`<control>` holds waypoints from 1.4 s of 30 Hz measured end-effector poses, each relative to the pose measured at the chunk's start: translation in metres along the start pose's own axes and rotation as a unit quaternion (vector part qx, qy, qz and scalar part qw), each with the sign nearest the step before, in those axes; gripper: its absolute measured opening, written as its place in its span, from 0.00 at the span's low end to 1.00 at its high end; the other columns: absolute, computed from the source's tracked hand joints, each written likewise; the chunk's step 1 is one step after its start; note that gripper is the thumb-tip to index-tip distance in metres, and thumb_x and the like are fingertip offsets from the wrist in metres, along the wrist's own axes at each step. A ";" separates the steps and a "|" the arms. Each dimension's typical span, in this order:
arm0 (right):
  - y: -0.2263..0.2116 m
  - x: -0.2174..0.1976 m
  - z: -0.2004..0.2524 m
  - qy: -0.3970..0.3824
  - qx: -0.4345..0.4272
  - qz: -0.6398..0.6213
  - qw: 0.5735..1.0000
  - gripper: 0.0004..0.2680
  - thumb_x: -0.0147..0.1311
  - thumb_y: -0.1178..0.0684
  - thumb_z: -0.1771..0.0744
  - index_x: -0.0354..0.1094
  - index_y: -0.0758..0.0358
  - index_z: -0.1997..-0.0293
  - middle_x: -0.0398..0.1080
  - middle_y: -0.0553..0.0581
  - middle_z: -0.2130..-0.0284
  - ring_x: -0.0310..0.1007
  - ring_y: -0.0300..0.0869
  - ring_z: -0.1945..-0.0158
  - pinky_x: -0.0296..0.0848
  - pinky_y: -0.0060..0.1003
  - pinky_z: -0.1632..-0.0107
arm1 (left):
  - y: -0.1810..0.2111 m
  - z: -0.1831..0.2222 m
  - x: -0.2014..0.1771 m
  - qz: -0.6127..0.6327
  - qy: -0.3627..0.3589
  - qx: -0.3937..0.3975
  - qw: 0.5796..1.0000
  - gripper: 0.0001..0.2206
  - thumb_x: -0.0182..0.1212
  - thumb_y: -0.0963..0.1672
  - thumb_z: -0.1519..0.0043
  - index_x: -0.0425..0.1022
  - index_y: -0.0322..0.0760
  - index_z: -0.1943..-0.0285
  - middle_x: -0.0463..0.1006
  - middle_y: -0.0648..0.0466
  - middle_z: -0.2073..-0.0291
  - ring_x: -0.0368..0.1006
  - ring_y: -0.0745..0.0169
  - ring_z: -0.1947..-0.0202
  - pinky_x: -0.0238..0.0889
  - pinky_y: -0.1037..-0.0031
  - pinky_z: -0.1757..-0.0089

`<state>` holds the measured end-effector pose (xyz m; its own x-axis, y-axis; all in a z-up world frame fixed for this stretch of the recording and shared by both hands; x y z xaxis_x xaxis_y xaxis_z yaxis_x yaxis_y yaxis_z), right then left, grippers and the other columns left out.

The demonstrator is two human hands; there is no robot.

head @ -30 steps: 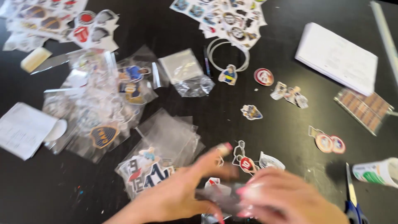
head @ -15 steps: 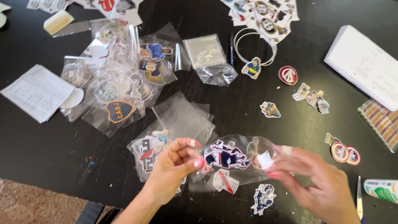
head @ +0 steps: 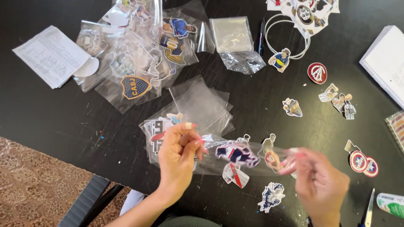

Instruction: The person places stickers into small clear plastic bags by hand and moves the filled bags to the side.

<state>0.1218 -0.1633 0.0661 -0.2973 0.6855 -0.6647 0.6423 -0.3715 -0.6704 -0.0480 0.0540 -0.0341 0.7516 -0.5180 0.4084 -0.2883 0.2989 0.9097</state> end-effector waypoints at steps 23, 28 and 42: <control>-0.023 0.021 -0.004 0.064 -0.090 0.023 0.994 0.11 0.42 0.67 0.28 0.72 0.79 0.67 0.74 0.58 0.81 0.77 0.42 0.77 0.77 0.35 0.63 | 0.024 -0.001 -0.015 -0.018 -0.009 0.281 0.960 0.27 0.55 0.25 0.37 0.57 0.36 0.34 0.77 0.39 0.54 0.84 0.50 0.56 0.86 0.73 0.58; -0.018 -0.015 -0.005 0.066 -0.194 0.064 0.977 0.13 0.39 0.65 0.27 0.67 0.67 0.71 0.71 0.62 0.72 0.72 0.53 0.71 0.75 0.55 0.53 | 0.051 -0.018 -0.051 -0.166 0.155 0.151 0.962 0.21 0.61 0.31 0.37 0.52 0.32 0.46 0.78 0.38 0.58 0.67 0.64 0.89 0.58 0.82 0.89; -0.120 0.025 -0.044 -0.157 -0.360 0.149 0.908 0.09 0.68 0.51 0.33 0.78 0.63 0.52 0.67 0.49 0.79 0.58 0.39 0.79 0.66 0.39 0.67 | 0.074 0.002 -0.017 -0.083 -0.174 0.093 0.977 0.31 0.52 0.60 0.30 0.56 0.34 0.34 0.79 0.41 0.48 0.82 0.46 0.46 0.78 0.61 0.46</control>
<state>0.0688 -0.0737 0.1441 -0.1483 0.3682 -0.9178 0.9888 0.0709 -0.1313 -0.0834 0.0835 0.0267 0.5598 -0.7976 0.2249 -0.3068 0.0526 0.9503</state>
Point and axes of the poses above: each hand's wrist, its own z-axis away from the middle knuckle, its own x-axis out of the palm, y = z × x, the point moved 6 cm from there along -z, towards the middle knuckle
